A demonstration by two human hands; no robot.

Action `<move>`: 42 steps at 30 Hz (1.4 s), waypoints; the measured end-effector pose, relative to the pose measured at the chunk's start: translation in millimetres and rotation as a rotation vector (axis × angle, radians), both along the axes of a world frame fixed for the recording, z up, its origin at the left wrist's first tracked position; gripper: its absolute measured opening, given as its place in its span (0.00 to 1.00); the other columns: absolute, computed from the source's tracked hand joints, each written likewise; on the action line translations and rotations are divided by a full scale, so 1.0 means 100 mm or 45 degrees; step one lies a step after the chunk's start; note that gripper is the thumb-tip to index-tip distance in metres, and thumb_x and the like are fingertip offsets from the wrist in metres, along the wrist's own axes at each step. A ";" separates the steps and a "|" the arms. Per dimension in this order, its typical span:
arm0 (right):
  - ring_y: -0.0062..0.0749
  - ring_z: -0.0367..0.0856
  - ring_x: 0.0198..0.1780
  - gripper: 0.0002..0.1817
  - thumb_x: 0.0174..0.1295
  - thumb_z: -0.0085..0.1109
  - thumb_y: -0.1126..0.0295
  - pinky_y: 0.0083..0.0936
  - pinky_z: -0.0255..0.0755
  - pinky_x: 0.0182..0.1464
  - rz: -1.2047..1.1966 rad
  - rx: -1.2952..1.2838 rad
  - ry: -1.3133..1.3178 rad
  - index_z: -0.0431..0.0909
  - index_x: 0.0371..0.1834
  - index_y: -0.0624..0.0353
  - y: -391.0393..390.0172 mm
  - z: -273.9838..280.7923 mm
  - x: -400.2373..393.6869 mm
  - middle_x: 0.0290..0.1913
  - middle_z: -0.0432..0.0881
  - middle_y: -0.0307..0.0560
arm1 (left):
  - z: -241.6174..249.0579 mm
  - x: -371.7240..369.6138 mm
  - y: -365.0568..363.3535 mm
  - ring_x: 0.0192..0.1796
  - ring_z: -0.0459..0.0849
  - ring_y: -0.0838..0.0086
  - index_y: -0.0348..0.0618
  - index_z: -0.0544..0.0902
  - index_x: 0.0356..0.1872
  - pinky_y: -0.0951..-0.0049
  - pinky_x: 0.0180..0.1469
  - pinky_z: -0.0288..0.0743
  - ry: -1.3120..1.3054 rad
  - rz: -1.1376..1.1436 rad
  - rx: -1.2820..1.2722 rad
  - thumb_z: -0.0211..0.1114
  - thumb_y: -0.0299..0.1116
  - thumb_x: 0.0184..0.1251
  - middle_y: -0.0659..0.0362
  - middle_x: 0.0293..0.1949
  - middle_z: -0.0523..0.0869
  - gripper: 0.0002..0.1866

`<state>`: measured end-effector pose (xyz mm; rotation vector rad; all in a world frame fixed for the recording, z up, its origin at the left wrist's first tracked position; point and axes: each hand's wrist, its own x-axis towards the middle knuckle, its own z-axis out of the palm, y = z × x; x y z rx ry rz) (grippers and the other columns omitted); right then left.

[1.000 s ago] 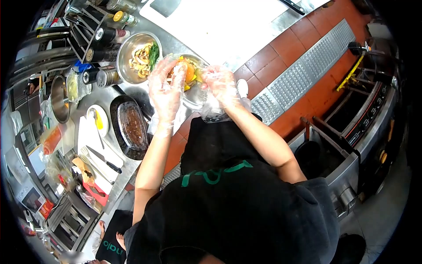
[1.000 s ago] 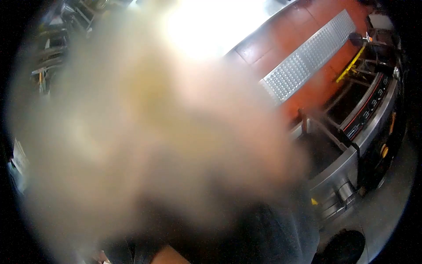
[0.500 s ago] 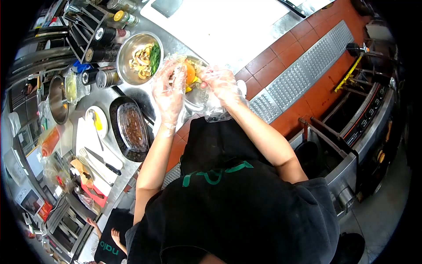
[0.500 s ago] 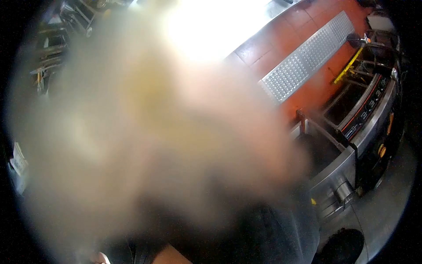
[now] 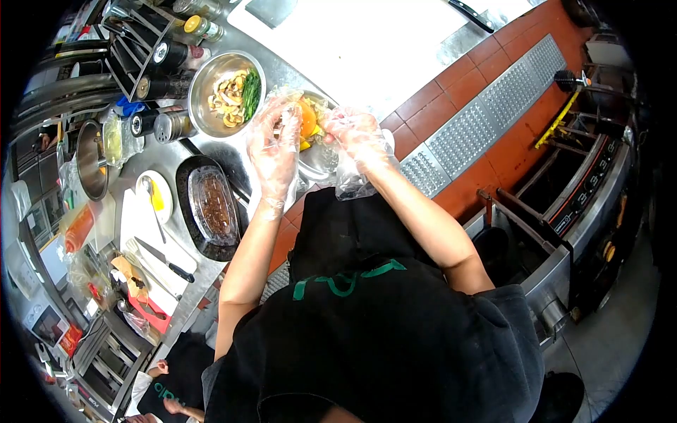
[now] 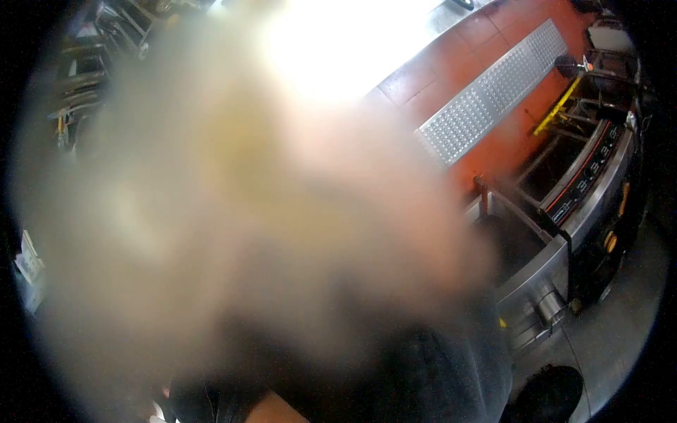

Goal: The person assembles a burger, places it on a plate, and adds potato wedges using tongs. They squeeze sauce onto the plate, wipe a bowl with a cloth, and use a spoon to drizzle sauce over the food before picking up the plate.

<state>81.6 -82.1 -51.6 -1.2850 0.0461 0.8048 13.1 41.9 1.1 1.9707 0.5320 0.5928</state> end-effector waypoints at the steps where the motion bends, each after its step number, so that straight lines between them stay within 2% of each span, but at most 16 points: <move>1: 0.19 0.77 0.25 0.04 0.55 0.64 0.75 0.16 0.70 0.30 0.005 -0.007 0.010 0.79 0.30 0.62 0.00 -0.01 0.00 0.25 0.79 0.39 | 0.00 0.00 0.00 0.57 0.78 0.61 0.37 0.82 0.41 0.65 0.60 0.68 0.041 -0.003 0.058 0.64 0.26 0.60 0.50 0.47 0.84 0.09; 5: 0.20 0.77 0.25 0.04 0.54 0.64 0.76 0.16 0.70 0.30 0.034 -0.060 -0.197 0.79 0.30 0.64 -0.02 -0.08 0.00 0.25 0.80 0.40 | -0.03 0.00 0.01 0.57 0.78 0.61 0.37 0.82 0.42 0.65 0.60 0.68 0.020 -0.002 0.048 0.64 0.25 0.60 0.51 0.47 0.83 0.09; 7: 0.22 0.77 0.25 0.04 0.54 0.64 0.76 0.17 0.70 0.30 0.016 -0.019 0.166 0.79 0.29 0.64 0.01 -0.08 0.03 0.25 0.81 0.42 | -0.03 0.00 0.01 0.57 0.78 0.61 0.37 0.82 0.42 0.65 0.61 0.68 0.026 0.013 0.035 0.64 0.25 0.60 0.51 0.47 0.83 0.09; 11: 0.23 0.77 0.25 0.03 0.54 0.63 0.77 0.18 0.70 0.29 0.092 -0.134 0.294 0.79 0.28 0.65 0.00 0.00 0.03 0.25 0.81 0.45 | -0.01 0.02 0.01 0.57 0.77 0.61 0.37 0.82 0.42 0.65 0.61 0.67 0.012 0.007 -0.008 0.64 0.26 0.60 0.51 0.47 0.83 0.09; 14: 0.24 0.76 0.24 0.04 0.54 0.63 0.76 0.19 0.70 0.28 0.057 0.086 0.253 0.79 0.28 0.66 -0.01 -0.19 -0.02 0.25 0.81 0.45 | -0.03 0.02 0.02 0.57 0.78 0.61 0.37 0.82 0.42 0.64 0.61 0.67 -0.013 -0.006 0.027 0.64 0.26 0.60 0.51 0.47 0.83 0.09; 17: 0.23 0.76 0.23 0.05 0.54 0.63 0.75 0.19 0.70 0.28 0.071 0.079 0.051 0.78 0.27 0.66 0.00 -0.15 -0.02 0.24 0.81 0.44 | -0.03 0.02 0.02 0.56 0.78 0.61 0.37 0.82 0.41 0.64 0.61 0.67 -0.006 0.000 0.035 0.64 0.27 0.60 0.51 0.47 0.83 0.09; 19: 0.26 0.78 0.26 0.08 0.55 0.62 0.72 0.23 0.73 0.32 0.261 -0.300 -0.131 0.79 0.30 0.67 -0.01 0.00 0.03 0.26 0.82 0.48 | -0.01 0.02 0.00 0.57 0.78 0.61 0.37 0.83 0.41 0.64 0.61 0.67 -0.016 -0.006 0.043 0.64 0.26 0.60 0.50 0.46 0.84 0.09; 20: 0.26 0.78 0.26 0.08 0.55 0.62 0.72 0.23 0.73 0.32 0.262 -0.300 -0.130 0.79 0.30 0.67 -0.02 0.08 0.06 0.26 0.82 0.48 | -0.01 0.03 0.00 0.57 0.78 0.61 0.37 0.83 0.41 0.64 0.61 0.67 -0.015 -0.004 0.042 0.64 0.26 0.60 0.50 0.46 0.84 0.09; 22: 0.31 0.80 0.30 0.11 0.57 0.60 0.68 0.27 0.74 0.38 0.412 -0.534 -0.653 0.80 0.34 0.67 -0.05 0.24 0.10 0.28 0.82 0.52 | -0.02 0.02 0.00 0.57 0.78 0.61 0.37 0.83 0.41 0.64 0.61 0.66 -0.069 -0.007 0.017 0.64 0.26 0.59 0.50 0.46 0.84 0.09; 26: 0.34 0.81 0.32 0.14 0.58 0.59 0.65 0.29 0.74 0.42 0.421 -0.776 -0.829 0.79 0.39 0.66 -0.06 0.39 0.08 0.29 0.82 0.54 | 0.01 0.02 0.00 0.57 0.77 0.60 0.37 0.83 0.41 0.64 0.62 0.66 -0.019 0.004 0.066 0.64 0.26 0.59 0.50 0.47 0.84 0.09; 29: 0.31 0.81 0.31 0.12 0.59 0.59 0.66 0.28 0.74 0.39 0.316 -0.733 -0.783 0.79 0.39 0.65 -0.05 0.40 0.09 0.28 0.82 0.50 | 0.01 0.03 0.00 0.57 0.77 0.60 0.37 0.83 0.41 0.63 0.62 0.66 -0.013 0.000 0.063 0.64 0.26 0.59 0.50 0.47 0.84 0.09; 31: 0.26 0.81 0.29 0.10 0.58 0.60 0.68 0.24 0.74 0.35 0.276 -0.444 -0.441 0.79 0.37 0.65 -0.03 0.30 0.12 0.27 0.83 0.46 | -0.01 0.03 0.01 0.58 0.77 0.59 0.37 0.83 0.40 0.63 0.62 0.65 -0.031 -0.011 0.085 0.64 0.26 0.59 0.50 0.47 0.84 0.09; 32: 0.26 0.81 0.29 0.10 0.58 0.60 0.68 0.24 0.74 0.35 0.278 -0.444 -0.441 0.79 0.37 0.65 -0.03 0.21 0.13 0.27 0.83 0.46 | -0.02 0.03 0.02 0.58 0.77 0.59 0.37 0.83 0.40 0.63 0.62 0.65 -0.030 -0.009 0.085 0.64 0.26 0.59 0.50 0.47 0.84 0.09; 34: 0.21 0.79 0.26 0.07 0.57 0.62 0.71 0.19 0.72 0.29 0.268 -0.094 -0.060 0.79 0.32 0.64 -0.04 0.07 0.14 0.26 0.82 0.42 | -0.03 0.03 0.02 0.58 0.77 0.59 0.37 0.83 0.40 0.63 0.62 0.65 -0.061 -0.010 0.074 0.63 0.26 0.59 0.51 0.47 0.84 0.09; 37: 0.20 0.78 0.24 0.06 0.56 0.63 0.72 0.16 0.71 0.25 0.160 0.013 0.186 0.78 0.30 0.63 -0.02 0.01 0.10 0.25 0.82 0.42 | 0.00 0.04 0.01 0.58 0.77 0.59 0.37 0.83 0.40 0.63 0.62 0.65 -0.018 -0.016 0.082 0.63 0.26 0.60 0.51 0.46 0.84 0.08; 42: 0.20 0.77 0.23 0.06 0.56 0.63 0.72 0.16 0.71 0.24 0.178 -0.078 0.216 0.78 0.29 0.63 0.02 0.06 0.09 0.25 0.81 0.42 | -0.02 0.02 0.00 0.58 0.76 0.59 0.37 0.83 0.42 0.63 0.61 0.66 -0.041 -0.011 0.041 0.62 0.26 0.60 0.51 0.47 0.83 0.09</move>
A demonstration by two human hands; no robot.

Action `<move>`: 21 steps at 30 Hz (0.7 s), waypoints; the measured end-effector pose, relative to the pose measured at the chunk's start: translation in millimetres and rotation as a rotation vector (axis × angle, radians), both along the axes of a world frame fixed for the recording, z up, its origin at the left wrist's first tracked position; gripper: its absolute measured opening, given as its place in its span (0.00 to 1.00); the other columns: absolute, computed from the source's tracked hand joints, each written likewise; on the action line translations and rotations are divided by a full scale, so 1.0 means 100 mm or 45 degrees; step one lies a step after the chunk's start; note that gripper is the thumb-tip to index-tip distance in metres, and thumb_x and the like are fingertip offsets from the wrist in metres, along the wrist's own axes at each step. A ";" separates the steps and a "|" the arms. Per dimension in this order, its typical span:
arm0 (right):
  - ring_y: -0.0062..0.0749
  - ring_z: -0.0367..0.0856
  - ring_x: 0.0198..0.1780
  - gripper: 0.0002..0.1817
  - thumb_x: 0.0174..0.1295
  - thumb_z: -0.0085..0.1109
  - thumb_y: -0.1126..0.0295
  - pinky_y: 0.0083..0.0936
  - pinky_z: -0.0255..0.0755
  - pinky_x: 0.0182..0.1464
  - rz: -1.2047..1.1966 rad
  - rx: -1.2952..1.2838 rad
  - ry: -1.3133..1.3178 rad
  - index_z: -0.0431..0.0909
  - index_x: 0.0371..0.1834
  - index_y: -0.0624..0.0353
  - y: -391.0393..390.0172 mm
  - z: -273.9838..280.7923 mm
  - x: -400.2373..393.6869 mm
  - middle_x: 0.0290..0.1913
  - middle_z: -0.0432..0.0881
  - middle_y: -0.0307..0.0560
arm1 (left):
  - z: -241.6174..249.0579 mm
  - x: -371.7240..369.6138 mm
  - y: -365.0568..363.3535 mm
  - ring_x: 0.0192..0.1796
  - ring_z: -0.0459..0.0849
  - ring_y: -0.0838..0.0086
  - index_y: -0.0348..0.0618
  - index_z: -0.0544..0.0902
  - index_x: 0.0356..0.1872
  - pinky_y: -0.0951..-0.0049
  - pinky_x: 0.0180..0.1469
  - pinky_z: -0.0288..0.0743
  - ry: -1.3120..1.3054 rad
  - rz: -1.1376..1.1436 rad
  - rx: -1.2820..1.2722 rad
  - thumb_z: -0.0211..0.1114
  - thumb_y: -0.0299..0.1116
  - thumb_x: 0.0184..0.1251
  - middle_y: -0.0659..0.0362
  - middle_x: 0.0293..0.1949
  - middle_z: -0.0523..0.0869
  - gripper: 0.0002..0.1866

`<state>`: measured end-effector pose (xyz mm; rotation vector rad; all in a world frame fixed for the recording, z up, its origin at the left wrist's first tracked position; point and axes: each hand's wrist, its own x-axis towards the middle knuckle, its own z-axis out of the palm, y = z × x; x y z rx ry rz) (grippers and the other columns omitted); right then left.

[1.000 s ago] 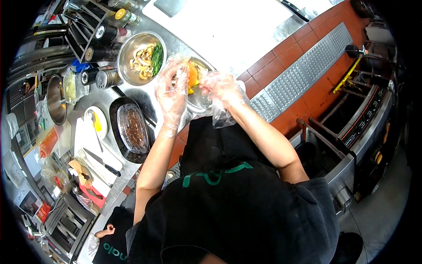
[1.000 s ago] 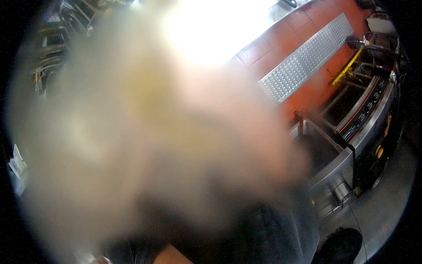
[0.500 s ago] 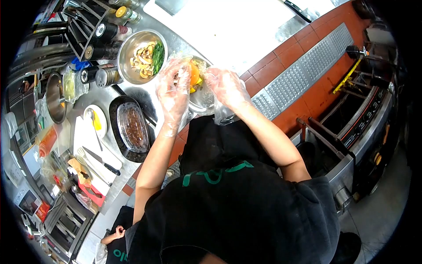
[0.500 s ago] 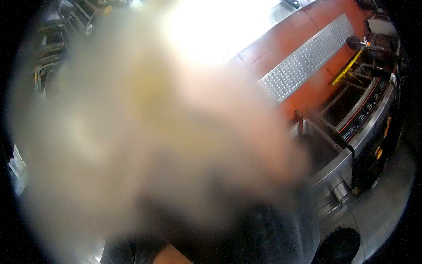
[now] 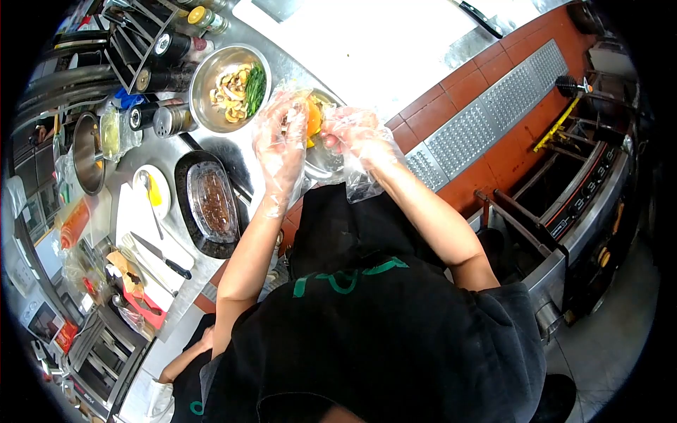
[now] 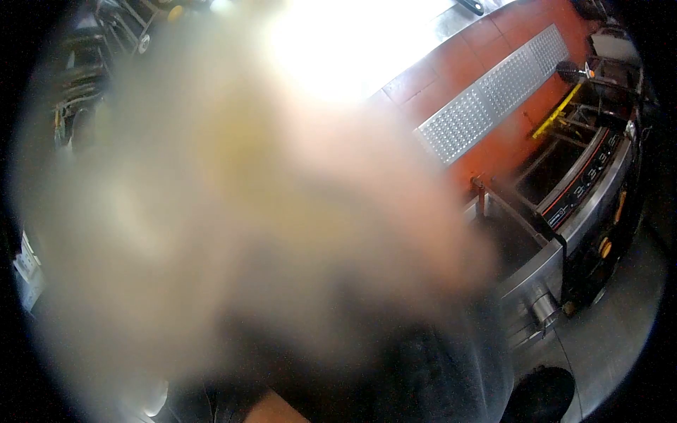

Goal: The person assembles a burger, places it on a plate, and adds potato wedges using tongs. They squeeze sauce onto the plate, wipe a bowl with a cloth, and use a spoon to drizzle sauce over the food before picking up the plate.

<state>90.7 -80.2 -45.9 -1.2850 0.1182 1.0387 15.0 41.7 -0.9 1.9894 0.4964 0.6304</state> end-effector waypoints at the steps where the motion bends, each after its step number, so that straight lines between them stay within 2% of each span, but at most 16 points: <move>1: 0.21 0.77 0.23 0.06 0.56 0.64 0.72 0.17 0.70 0.24 0.007 0.030 0.011 0.78 0.29 0.62 0.00 -0.04 0.00 0.25 0.82 0.42 | 0.01 0.00 -0.01 0.58 0.76 0.59 0.37 0.83 0.42 0.63 0.61 0.66 0.000 0.014 -0.043 0.62 0.26 0.60 0.50 0.48 0.83 0.10; 5: 0.21 0.77 0.23 0.07 0.56 0.63 0.71 0.17 0.70 0.25 0.025 0.093 -0.045 0.79 0.29 0.63 -0.04 -0.09 0.00 0.25 0.82 0.42 | 0.00 -0.01 -0.01 0.58 0.76 0.59 0.38 0.83 0.43 0.63 0.61 0.65 -0.012 0.005 -0.125 0.62 0.26 0.60 0.50 0.49 0.82 0.11; 7: 0.24 0.79 0.25 0.10 0.57 0.61 0.68 0.21 0.73 0.29 0.221 -0.069 -0.495 0.80 0.33 0.66 -0.07 0.03 0.04 0.25 0.83 0.45 | 0.00 -0.02 0.02 0.58 0.76 0.59 0.38 0.83 0.44 0.63 0.61 0.65 0.051 -0.028 0.000 0.64 0.27 0.58 0.50 0.49 0.82 0.12; 8: 0.24 0.79 0.25 0.10 0.57 0.61 0.68 0.21 0.73 0.29 0.224 -0.068 -0.495 0.80 0.33 0.66 -0.08 0.11 0.05 0.25 0.83 0.45 | 0.00 -0.02 0.02 0.58 0.76 0.59 0.38 0.83 0.44 0.63 0.61 0.65 0.051 -0.025 0.000 0.64 0.27 0.58 0.50 0.49 0.82 0.12; 10: 0.27 0.81 0.27 0.13 0.58 0.58 0.67 0.24 0.74 0.34 0.301 -0.449 -0.723 0.81 0.38 0.68 -0.10 0.35 0.07 0.27 0.83 0.49 | -0.01 -0.02 0.02 0.59 0.75 0.58 0.39 0.82 0.45 0.62 0.62 0.64 0.043 -0.016 0.074 0.65 0.29 0.57 0.50 0.50 0.82 0.13; 11: 0.27 0.81 0.27 0.13 0.58 0.58 0.67 0.24 0.74 0.34 0.304 -0.448 -0.723 0.81 0.38 0.68 -0.09 0.41 0.09 0.27 0.83 0.49 | 0.00 -0.02 0.02 0.59 0.75 0.58 0.39 0.82 0.45 0.62 0.62 0.64 0.043 -0.013 0.074 0.65 0.29 0.57 0.50 0.50 0.82 0.13; 13: 0.29 0.83 0.29 0.15 0.59 0.57 0.66 0.26 0.75 0.36 0.451 -0.698 -1.026 0.80 0.43 0.68 -0.08 0.49 0.11 0.28 0.83 0.51 | 0.06 -0.02 0.02 0.60 0.75 0.58 0.39 0.82 0.46 0.62 0.63 0.64 0.059 -0.012 0.134 0.65 0.29 0.57 0.50 0.50 0.82 0.14; 16: 0.28 0.82 0.28 0.15 0.59 0.58 0.67 0.24 0.75 0.35 0.334 -0.523 -1.116 0.79 0.43 0.68 -0.12 0.28 0.08 0.27 0.83 0.48 | 0.12 -0.04 0.03 0.60 0.74 0.58 0.40 0.81 0.46 0.61 0.63 0.64 0.127 -0.034 0.221 0.64 0.29 0.57 0.50 0.50 0.81 0.15; 17: 0.28 0.82 0.28 0.15 0.59 0.58 0.67 0.24 0.75 0.35 0.334 -0.522 -1.117 0.79 0.43 0.68 -0.12 0.22 0.07 0.27 0.83 0.48 | 0.13 -0.05 0.03 0.60 0.74 0.58 0.40 0.81 0.46 0.61 0.63 0.64 0.127 -0.032 0.221 0.64 0.29 0.57 0.50 0.50 0.81 0.15; 19: 0.25 0.81 0.26 0.11 0.59 0.59 0.70 0.21 0.74 0.32 0.243 -0.317 -0.629 0.79 0.38 0.68 -0.09 0.16 0.06 0.25 0.83 0.45 | 0.13 -0.06 0.03 0.60 0.74 0.58 0.39 0.81 0.47 0.62 0.63 0.63 0.090 -0.049 0.120 0.64 0.30 0.58 0.50 0.51 0.81 0.15; 20: 0.25 0.81 0.26 0.11 0.59 0.59 0.70 0.21 0.74 0.32 0.244 -0.316 -0.629 0.79 0.38 0.68 -0.09 0.15 0.07 0.25 0.83 0.45 | 0.13 -0.07 0.04 0.60 0.74 0.58 0.39 0.81 0.47 0.62 0.63 0.63 0.090 -0.047 0.121 0.64 0.30 0.58 0.50 0.51 0.81 0.15; 21: 0.24 0.80 0.25 0.08 0.58 0.60 0.71 0.19 0.73 0.30 0.226 -0.195 -0.483 0.79 0.35 0.67 -0.09 0.13 0.07 0.25 0.82 0.44 | 0.12 -0.07 0.04 0.61 0.74 0.58 0.38 0.81 0.48 0.62 0.64 0.63 0.085 -0.060 0.081 0.63 0.30 0.59 0.49 0.52 0.80 0.15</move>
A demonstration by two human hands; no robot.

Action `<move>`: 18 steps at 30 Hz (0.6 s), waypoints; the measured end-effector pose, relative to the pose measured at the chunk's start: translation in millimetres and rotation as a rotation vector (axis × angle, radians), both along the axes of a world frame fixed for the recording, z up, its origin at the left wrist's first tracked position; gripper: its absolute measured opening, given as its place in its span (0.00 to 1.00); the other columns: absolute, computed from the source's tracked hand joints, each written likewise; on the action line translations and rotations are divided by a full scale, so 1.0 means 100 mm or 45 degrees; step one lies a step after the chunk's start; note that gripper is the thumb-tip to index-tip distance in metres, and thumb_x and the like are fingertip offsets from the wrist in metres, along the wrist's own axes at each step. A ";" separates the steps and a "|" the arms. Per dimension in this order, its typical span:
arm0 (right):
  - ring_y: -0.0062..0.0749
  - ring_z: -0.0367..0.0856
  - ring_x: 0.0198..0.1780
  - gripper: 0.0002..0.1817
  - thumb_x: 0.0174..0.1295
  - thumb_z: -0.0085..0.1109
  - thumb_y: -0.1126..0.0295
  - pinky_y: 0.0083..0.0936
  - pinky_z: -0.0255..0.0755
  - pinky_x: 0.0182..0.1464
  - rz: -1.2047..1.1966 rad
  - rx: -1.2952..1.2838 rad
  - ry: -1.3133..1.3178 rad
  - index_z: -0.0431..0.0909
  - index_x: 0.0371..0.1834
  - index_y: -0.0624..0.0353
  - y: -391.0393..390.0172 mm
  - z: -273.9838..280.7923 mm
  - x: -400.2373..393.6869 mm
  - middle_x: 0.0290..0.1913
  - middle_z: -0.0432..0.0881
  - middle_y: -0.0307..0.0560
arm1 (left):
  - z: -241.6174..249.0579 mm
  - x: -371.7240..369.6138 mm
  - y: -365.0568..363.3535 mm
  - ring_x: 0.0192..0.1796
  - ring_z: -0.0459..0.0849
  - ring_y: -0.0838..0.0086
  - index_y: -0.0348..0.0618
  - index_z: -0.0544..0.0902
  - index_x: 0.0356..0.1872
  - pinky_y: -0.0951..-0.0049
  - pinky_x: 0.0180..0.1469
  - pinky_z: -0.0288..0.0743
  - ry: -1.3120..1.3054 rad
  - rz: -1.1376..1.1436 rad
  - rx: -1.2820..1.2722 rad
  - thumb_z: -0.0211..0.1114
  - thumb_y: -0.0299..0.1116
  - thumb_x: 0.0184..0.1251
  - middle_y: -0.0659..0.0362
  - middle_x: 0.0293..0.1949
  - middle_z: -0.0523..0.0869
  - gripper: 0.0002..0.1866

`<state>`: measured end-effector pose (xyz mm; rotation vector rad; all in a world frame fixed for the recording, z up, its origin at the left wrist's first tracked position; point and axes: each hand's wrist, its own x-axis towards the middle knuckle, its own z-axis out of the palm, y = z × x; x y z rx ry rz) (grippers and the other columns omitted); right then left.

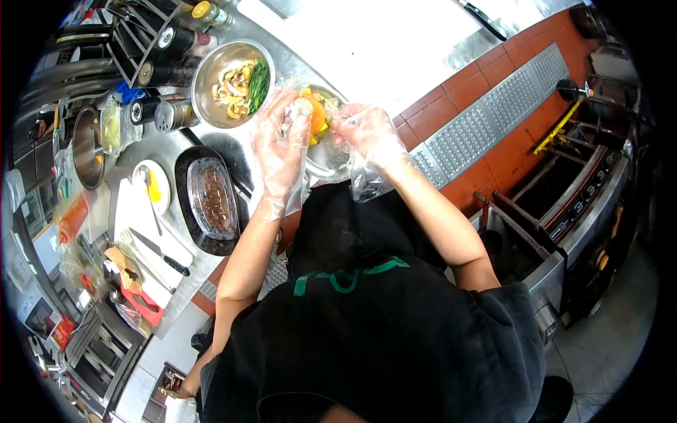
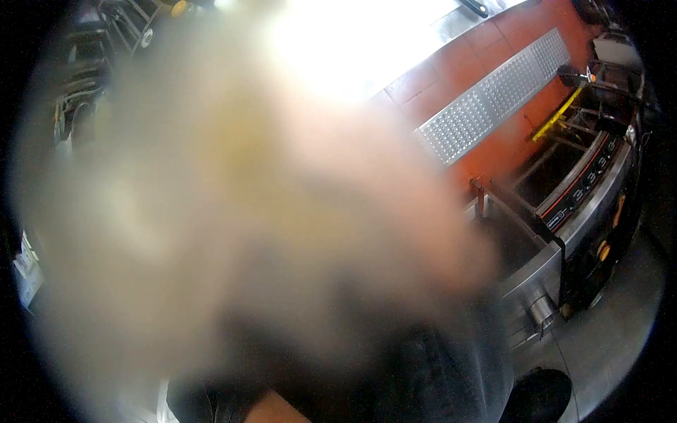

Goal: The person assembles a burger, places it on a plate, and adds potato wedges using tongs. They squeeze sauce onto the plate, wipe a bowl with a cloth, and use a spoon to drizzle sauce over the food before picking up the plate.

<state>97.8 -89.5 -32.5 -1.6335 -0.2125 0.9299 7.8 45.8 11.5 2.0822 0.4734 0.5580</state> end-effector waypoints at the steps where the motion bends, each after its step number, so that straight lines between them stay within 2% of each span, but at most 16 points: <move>1: 0.22 0.79 0.25 0.06 0.58 0.60 0.73 0.18 0.71 0.28 -0.009 0.109 0.156 0.78 0.32 0.66 0.00 -0.01 0.00 0.25 0.82 0.44 | -0.01 -0.01 0.00 0.61 0.74 0.59 0.36 0.81 0.48 0.62 0.64 0.62 -0.003 -0.012 -0.040 0.62 0.30 0.60 0.49 0.53 0.80 0.15; 2: 0.22 0.79 0.25 0.06 0.58 0.60 0.73 0.18 0.71 0.28 -0.009 0.109 0.156 0.78 0.32 0.66 0.01 -0.02 -0.02 0.25 0.82 0.44 | -0.02 -0.01 0.01 0.61 0.74 0.59 0.36 0.81 0.48 0.62 0.64 0.62 -0.003 -0.012 -0.040 0.62 0.30 0.60 0.49 0.53 0.80 0.15; 4: 0.21 0.77 0.23 0.05 0.57 0.62 0.74 0.17 0.69 0.26 -0.178 0.187 0.465 0.78 0.30 0.64 0.04 -0.05 -0.05 0.25 0.81 0.44 | -0.06 -0.02 0.00 0.61 0.74 0.60 0.34 0.80 0.49 0.63 0.65 0.62 0.010 -0.025 -0.168 0.60 0.29 0.63 0.49 0.53 0.80 0.15; 8: 0.22 0.77 0.23 0.06 0.54 0.64 0.75 0.17 0.69 0.25 -0.186 0.203 0.489 0.78 0.30 0.65 0.04 -0.19 -0.08 0.25 0.81 0.43 | -0.16 -0.03 0.00 0.61 0.74 0.60 0.34 0.80 0.49 0.64 0.64 0.63 -0.065 -0.006 -0.241 0.58 0.29 0.65 0.49 0.53 0.80 0.14; 10: 0.22 0.76 0.23 0.06 0.53 0.65 0.76 0.17 0.69 0.26 -0.229 0.322 0.440 0.78 0.30 0.65 0.06 -0.27 -0.10 0.25 0.80 0.41 | -0.14 -0.02 0.01 0.61 0.74 0.60 0.34 0.80 0.49 0.64 0.64 0.64 -0.042 -0.012 -0.140 0.57 0.29 0.65 0.48 0.54 0.79 0.14; 14: 0.21 0.76 0.24 0.06 0.52 0.66 0.76 0.18 0.69 0.27 -0.189 0.311 0.394 0.78 0.30 0.65 0.07 -0.25 -0.11 0.24 0.79 0.40 | -0.15 -0.02 0.02 0.61 0.74 0.59 0.35 0.80 0.50 0.64 0.64 0.64 -0.038 -0.032 -0.129 0.57 0.30 0.66 0.48 0.54 0.79 0.14; 17: 0.19 0.75 0.25 0.06 0.52 0.65 0.75 0.18 0.69 0.30 -0.179 0.194 0.211 0.78 0.30 0.64 0.05 -0.15 -0.12 0.24 0.78 0.38 | -0.12 0.00 0.02 0.61 0.74 0.59 0.35 0.79 0.50 0.63 0.64 0.64 -0.027 -0.038 -0.103 0.57 0.29 0.66 0.48 0.54 0.79 0.15; 18: 0.19 0.75 0.26 0.05 0.53 0.64 0.74 0.17 0.69 0.30 -0.140 0.161 0.058 0.78 0.29 0.64 0.03 -0.08 -0.12 0.24 0.78 0.38 | -0.11 -0.01 0.03 0.62 0.73 0.59 0.36 0.79 0.51 0.63 0.64 0.63 -0.010 -0.039 -0.073 0.58 0.30 0.65 0.48 0.55 0.78 0.16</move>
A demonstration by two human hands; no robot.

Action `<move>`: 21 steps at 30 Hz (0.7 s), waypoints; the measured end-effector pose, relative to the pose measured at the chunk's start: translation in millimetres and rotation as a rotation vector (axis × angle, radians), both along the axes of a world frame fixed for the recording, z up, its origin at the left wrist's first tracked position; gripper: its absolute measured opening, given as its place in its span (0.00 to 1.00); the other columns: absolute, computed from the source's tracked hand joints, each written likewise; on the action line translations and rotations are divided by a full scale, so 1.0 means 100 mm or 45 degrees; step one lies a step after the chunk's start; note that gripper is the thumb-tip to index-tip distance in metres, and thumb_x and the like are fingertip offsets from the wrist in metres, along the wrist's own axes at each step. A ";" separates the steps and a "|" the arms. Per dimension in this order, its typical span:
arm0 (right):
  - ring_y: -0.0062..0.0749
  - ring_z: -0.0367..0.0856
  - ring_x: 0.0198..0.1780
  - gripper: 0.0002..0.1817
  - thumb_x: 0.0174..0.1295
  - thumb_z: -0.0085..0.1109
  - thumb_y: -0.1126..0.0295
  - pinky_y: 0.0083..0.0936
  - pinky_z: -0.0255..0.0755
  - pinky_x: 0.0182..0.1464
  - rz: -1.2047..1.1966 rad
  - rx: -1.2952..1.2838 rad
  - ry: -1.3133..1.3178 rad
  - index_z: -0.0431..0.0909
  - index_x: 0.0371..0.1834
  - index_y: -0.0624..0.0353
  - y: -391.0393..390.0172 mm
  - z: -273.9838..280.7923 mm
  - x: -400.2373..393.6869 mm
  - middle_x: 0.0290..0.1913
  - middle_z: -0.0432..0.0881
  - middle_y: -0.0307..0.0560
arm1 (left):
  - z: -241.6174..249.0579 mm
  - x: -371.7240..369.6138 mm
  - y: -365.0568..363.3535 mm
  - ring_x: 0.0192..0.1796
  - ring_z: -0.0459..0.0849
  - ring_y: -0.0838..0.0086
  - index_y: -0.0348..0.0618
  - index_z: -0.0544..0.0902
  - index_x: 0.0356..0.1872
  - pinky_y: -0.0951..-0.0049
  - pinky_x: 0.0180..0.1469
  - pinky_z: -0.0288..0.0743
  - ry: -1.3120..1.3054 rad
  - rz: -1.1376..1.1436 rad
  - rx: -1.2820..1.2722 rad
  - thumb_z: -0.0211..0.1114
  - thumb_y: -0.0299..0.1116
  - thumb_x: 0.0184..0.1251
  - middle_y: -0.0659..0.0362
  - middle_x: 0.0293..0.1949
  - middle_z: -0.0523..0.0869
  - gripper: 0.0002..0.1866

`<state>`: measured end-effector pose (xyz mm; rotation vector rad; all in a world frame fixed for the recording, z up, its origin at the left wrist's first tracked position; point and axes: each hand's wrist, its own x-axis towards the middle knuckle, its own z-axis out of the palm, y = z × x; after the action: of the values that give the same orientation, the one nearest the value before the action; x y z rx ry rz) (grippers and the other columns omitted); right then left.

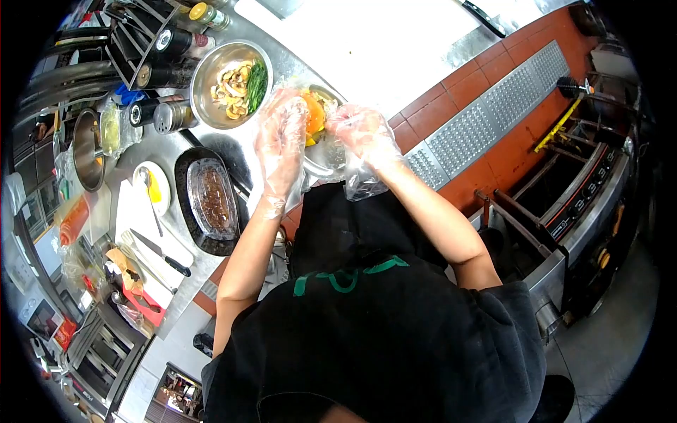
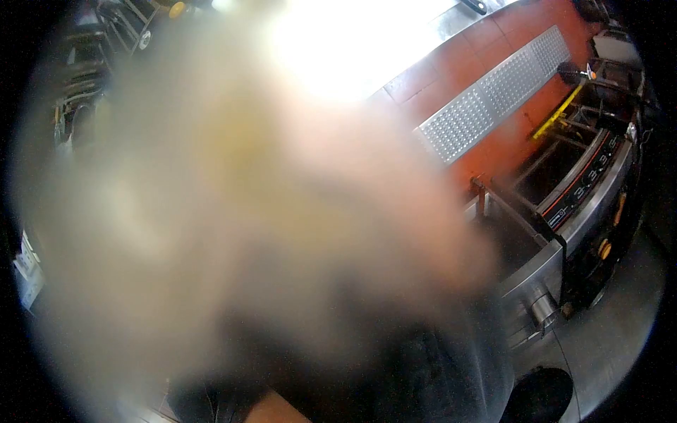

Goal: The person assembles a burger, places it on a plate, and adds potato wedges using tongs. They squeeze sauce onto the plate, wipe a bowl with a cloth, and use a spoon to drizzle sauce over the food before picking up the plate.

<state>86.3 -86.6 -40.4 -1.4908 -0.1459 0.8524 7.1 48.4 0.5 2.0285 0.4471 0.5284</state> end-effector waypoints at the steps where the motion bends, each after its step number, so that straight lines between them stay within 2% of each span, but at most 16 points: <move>1: 0.18 0.75 0.26 0.05 0.54 0.63 0.73 0.17 0.69 0.31 0.031 -0.040 -0.152 0.78 0.29 0.63 -0.02 0.05 0.01 0.24 0.78 0.37 | 0.02 0.00 0.00 0.62 0.73 0.59 0.36 0.79 0.52 0.63 0.64 0.63 0.017 -0.001 0.029 0.60 0.30 0.64 0.48 0.56 0.78 0.17; 5: 0.18 0.75 0.27 0.05 0.55 0.61 0.72 0.17 0.69 0.32 0.095 -0.080 -0.025 0.79 0.28 0.62 -0.06 0.12 0.04 0.25 0.78 0.37 | 0.19 -0.02 0.02 0.63 0.72 0.58 0.37 0.77 0.55 0.63 0.65 0.62 0.107 0.019 0.111 0.64 0.33 0.60 0.48 0.57 0.77 0.22; 7: 0.18 0.75 0.28 0.05 0.56 0.61 0.72 0.17 0.69 0.33 0.114 -0.066 0.029 0.79 0.28 0.63 -0.07 0.16 0.04 0.25 0.78 0.37 | 0.23 -0.06 0.07 0.63 0.72 0.58 0.37 0.75 0.57 0.63 0.66 0.61 0.118 -0.024 0.189 0.68 0.36 0.56 0.48 0.58 0.76 0.27; 8: 0.18 0.75 0.28 0.05 0.56 0.61 0.72 0.17 0.69 0.33 0.115 -0.066 0.029 0.79 0.28 0.63 -0.07 0.16 0.03 0.25 0.78 0.37 | 0.21 -0.11 0.10 0.64 0.69 0.58 0.36 0.72 0.60 0.63 0.67 0.59 0.125 -0.043 0.139 0.70 0.39 0.53 0.47 0.60 0.74 0.33; 11: 0.19 0.76 0.28 0.06 0.56 0.60 0.72 0.16 0.70 0.35 0.054 -0.021 0.070 0.79 0.30 0.64 -0.09 0.09 0.00 0.25 0.79 0.39 | 0.27 -0.28 0.11 0.65 0.67 0.57 0.36 0.69 0.62 0.62 0.68 0.56 0.049 -0.023 0.003 0.72 0.41 0.50 0.47 0.62 0.70 0.38; 13: 0.20 0.77 0.28 0.07 0.57 0.59 0.73 0.16 0.71 0.35 -0.044 0.143 0.147 0.79 0.33 0.66 -0.11 0.03 -0.03 0.26 0.81 0.41 | 0.27 -0.39 0.12 0.66 0.64 0.57 0.36 0.66 0.64 0.61 0.69 0.54 0.055 -0.037 0.057 0.73 0.42 0.48 0.47 0.64 0.68 0.41; 15: 0.20 0.78 0.28 0.07 0.57 0.59 0.73 0.16 0.71 0.35 -0.008 0.101 0.112 0.79 0.34 0.66 -0.12 0.02 -0.02 0.27 0.81 0.41 | 0.21 -0.48 0.10 0.66 0.65 0.58 0.37 0.65 0.64 0.61 0.69 0.54 0.049 -0.018 0.236 0.73 0.41 0.49 0.48 0.64 0.68 0.41; 16: 0.21 0.78 0.28 0.08 0.58 0.58 0.73 0.16 0.72 0.35 0.026 0.059 0.076 0.79 0.36 0.67 -0.13 0.02 -0.02 0.27 0.81 0.41 | 0.18 -0.52 0.07 0.67 0.64 0.56 0.37 0.64 0.65 0.58 0.69 0.54 0.101 -0.007 0.262 0.74 0.37 0.47 0.47 0.64 0.67 0.42; 17: 0.21 0.78 0.28 0.08 0.58 0.58 0.73 0.16 0.72 0.35 0.028 0.060 0.075 0.79 0.36 0.67 -0.13 0.02 -0.02 0.27 0.81 0.41 | 0.14 -0.55 0.09 0.67 0.64 0.56 0.37 0.64 0.65 0.58 0.69 0.54 0.100 -0.005 0.262 0.74 0.37 0.47 0.47 0.64 0.67 0.42; 19: 0.20 0.78 0.28 0.07 0.58 0.58 0.74 0.17 0.72 0.33 0.042 -0.079 0.023 0.78 0.36 0.67 -0.13 0.02 -0.03 0.27 0.81 0.40 | 0.11 -0.55 0.13 0.68 0.63 0.53 0.39 0.64 0.66 0.55 0.69 0.54 0.226 -0.196 0.697 0.75 0.31 0.44 0.46 0.64 0.67 0.44; 21: 0.20 0.78 0.28 0.07 0.58 0.58 0.73 0.17 0.72 0.33 0.055 -0.084 0.008 0.78 0.36 0.67 -0.12 0.00 -0.04 0.27 0.81 0.40 | 0.08 -0.51 0.14 0.68 0.62 0.50 0.40 0.63 0.66 0.52 0.68 0.54 0.256 -0.205 0.718 0.76 0.29 0.40 0.45 0.63 0.68 0.46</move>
<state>82.1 -98.2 -40.8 -1.5511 -0.1470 0.9039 -43.6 62.4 8.0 2.6494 0.2647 0.3783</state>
